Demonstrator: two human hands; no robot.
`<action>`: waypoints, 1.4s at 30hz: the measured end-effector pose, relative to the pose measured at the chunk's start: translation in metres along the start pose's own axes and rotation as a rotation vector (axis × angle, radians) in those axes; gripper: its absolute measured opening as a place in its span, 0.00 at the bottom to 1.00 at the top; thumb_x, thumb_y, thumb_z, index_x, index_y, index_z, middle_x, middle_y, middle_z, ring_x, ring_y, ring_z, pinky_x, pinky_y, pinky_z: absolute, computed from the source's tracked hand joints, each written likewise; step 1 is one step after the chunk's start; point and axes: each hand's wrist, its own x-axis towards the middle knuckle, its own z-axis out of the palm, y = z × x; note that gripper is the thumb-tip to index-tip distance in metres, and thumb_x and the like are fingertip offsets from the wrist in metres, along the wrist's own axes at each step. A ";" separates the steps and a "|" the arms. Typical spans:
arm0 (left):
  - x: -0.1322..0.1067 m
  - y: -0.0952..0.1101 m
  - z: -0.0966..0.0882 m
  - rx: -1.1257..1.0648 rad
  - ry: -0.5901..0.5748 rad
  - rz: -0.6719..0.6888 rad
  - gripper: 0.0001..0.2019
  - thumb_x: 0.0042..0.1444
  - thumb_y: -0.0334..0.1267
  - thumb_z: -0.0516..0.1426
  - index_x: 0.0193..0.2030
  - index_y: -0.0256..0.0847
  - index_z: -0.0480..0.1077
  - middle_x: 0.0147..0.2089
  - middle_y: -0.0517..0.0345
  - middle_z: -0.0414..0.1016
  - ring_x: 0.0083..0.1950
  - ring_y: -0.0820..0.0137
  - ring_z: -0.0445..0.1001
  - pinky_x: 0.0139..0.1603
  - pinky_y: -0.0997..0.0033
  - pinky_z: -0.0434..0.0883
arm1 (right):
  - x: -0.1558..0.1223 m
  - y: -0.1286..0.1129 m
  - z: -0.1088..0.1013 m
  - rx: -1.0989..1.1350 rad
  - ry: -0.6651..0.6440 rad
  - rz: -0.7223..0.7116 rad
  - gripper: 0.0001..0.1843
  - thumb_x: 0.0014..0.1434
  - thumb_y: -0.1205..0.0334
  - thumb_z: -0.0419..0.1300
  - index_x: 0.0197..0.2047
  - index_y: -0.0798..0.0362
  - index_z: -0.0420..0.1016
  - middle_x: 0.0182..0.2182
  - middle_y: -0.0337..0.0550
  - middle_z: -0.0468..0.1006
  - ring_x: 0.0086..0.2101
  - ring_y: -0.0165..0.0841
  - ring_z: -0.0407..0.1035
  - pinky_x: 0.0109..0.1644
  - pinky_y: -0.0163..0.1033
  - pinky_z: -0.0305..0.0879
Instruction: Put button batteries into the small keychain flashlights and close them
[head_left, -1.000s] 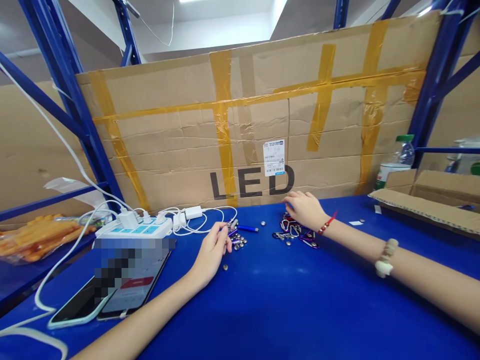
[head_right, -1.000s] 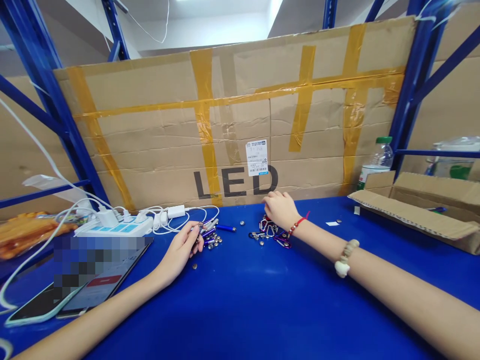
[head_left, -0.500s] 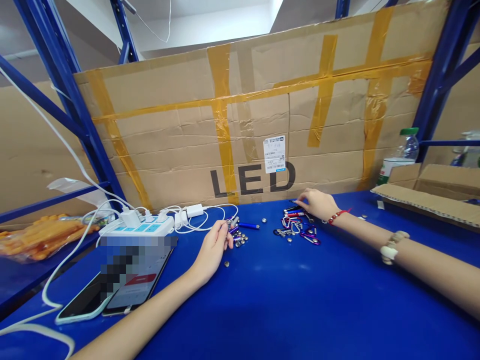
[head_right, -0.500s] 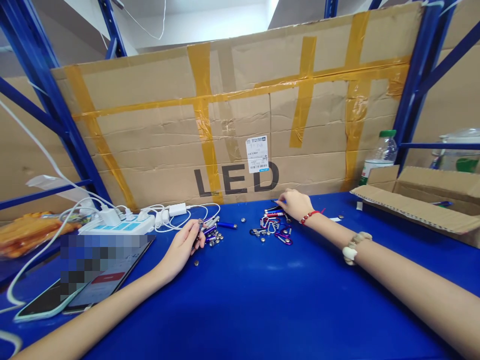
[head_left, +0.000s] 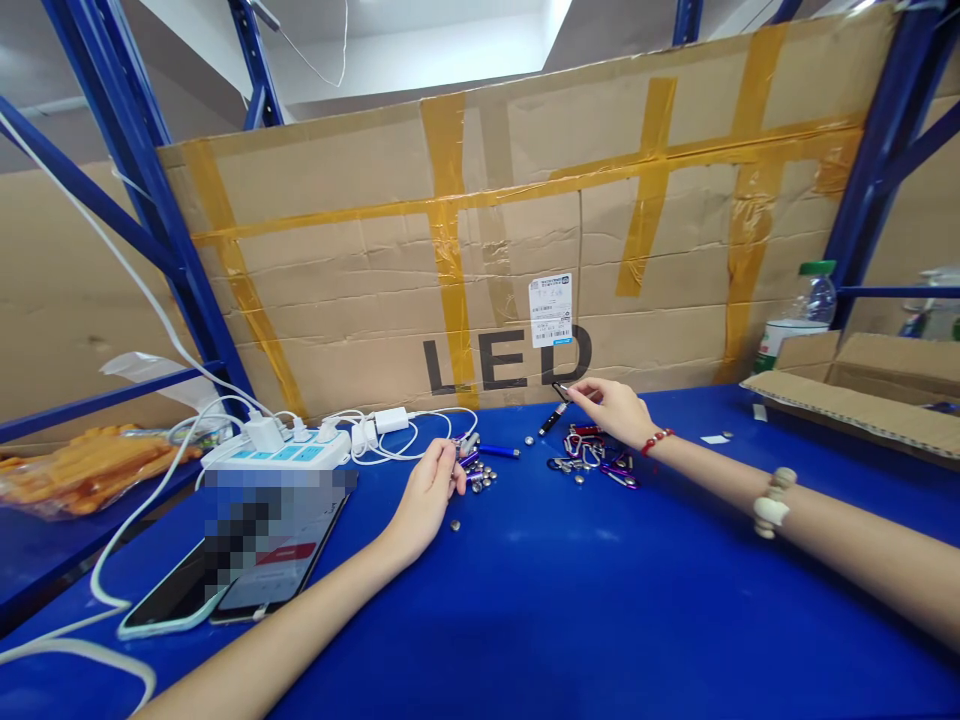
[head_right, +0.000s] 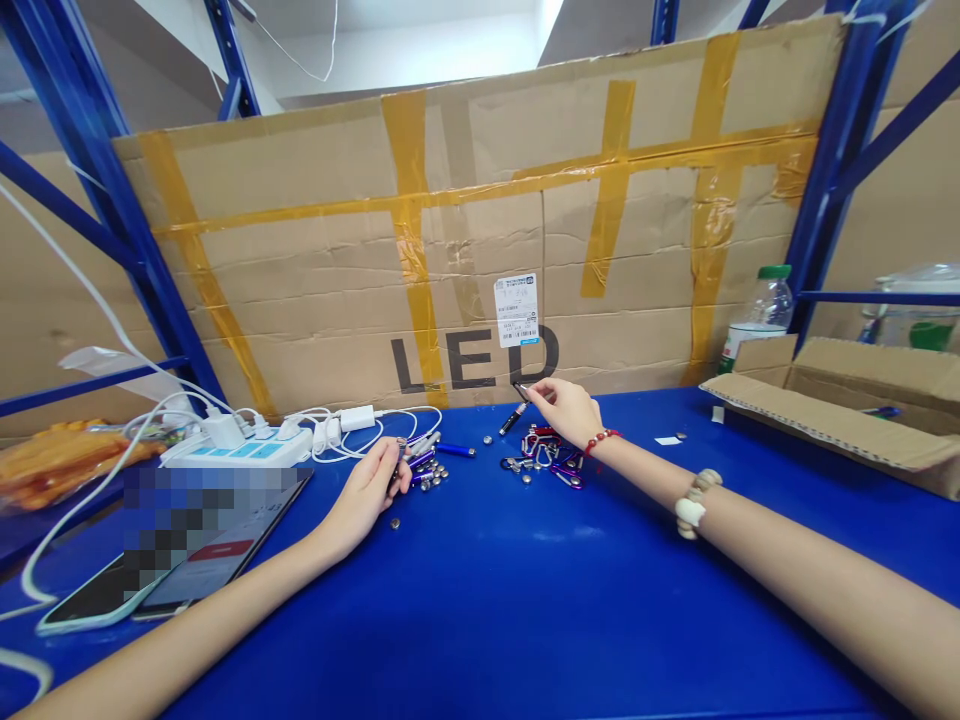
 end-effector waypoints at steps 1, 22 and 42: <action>0.000 0.000 0.000 -0.007 -0.003 0.000 0.16 0.60 0.50 0.42 0.36 0.39 0.57 0.23 0.64 0.60 0.23 0.78 0.54 0.20 0.80 0.49 | 0.002 0.005 -0.002 -0.038 -0.002 0.012 0.16 0.56 0.49 0.52 0.35 0.49 0.75 0.32 0.39 0.77 0.34 0.33 0.70 0.30 0.33 0.56; -0.002 0.005 0.000 -0.016 0.007 -0.012 0.16 0.60 0.51 0.42 0.37 0.40 0.57 0.24 0.64 0.61 0.23 0.78 0.54 0.19 0.81 0.49 | 0.023 0.056 -0.019 -0.292 -0.014 0.135 0.19 0.58 0.51 0.47 0.39 0.49 0.77 0.36 0.43 0.77 0.38 0.37 0.70 0.32 0.35 0.58; 0.002 -0.005 -0.001 0.046 0.015 0.045 0.16 0.61 0.50 0.40 0.38 0.40 0.57 0.24 0.64 0.62 0.26 0.76 0.57 0.27 0.76 0.53 | -0.020 -0.015 -0.007 -0.115 -0.478 -0.692 0.20 0.53 0.43 0.55 0.34 0.48 0.78 0.30 0.38 0.74 0.28 0.27 0.67 0.26 0.31 0.53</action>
